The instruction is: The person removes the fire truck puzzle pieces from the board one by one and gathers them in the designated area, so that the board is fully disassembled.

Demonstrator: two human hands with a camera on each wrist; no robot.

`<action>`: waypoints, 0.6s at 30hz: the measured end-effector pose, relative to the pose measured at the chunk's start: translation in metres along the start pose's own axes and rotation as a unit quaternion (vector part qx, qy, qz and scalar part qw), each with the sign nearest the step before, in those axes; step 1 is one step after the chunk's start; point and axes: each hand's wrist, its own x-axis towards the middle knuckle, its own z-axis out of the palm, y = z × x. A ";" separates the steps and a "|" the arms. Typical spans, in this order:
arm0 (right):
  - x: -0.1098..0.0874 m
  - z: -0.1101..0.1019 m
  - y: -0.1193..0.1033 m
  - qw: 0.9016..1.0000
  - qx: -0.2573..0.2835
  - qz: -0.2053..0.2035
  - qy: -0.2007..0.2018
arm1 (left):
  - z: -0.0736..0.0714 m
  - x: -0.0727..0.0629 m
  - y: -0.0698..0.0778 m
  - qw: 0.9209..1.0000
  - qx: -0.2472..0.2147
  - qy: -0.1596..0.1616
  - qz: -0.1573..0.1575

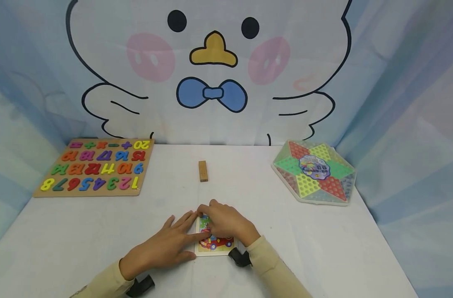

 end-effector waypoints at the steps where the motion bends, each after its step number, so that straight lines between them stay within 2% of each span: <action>1: 0.000 0.000 0.000 1.000 0.000 -0.001 0.000 | 0.000 0.000 0.000 1.000 0.000 0.000 0.000; 5: -0.001 0.002 0.000 1.000 0.001 -0.003 0.004 | 0.000 0.001 0.000 1.000 0.000 -0.002 -0.001; 11: -0.004 -0.003 -0.001 1.000 0.011 0.024 0.005 | 0.001 0.001 -0.002 1.000 -0.011 0.003 0.006; 18: -0.007 -0.005 -0.009 0.998 -0.056 0.016 0.009 | 0.000 0.001 -0.002 1.000 -0.010 -0.002 0.003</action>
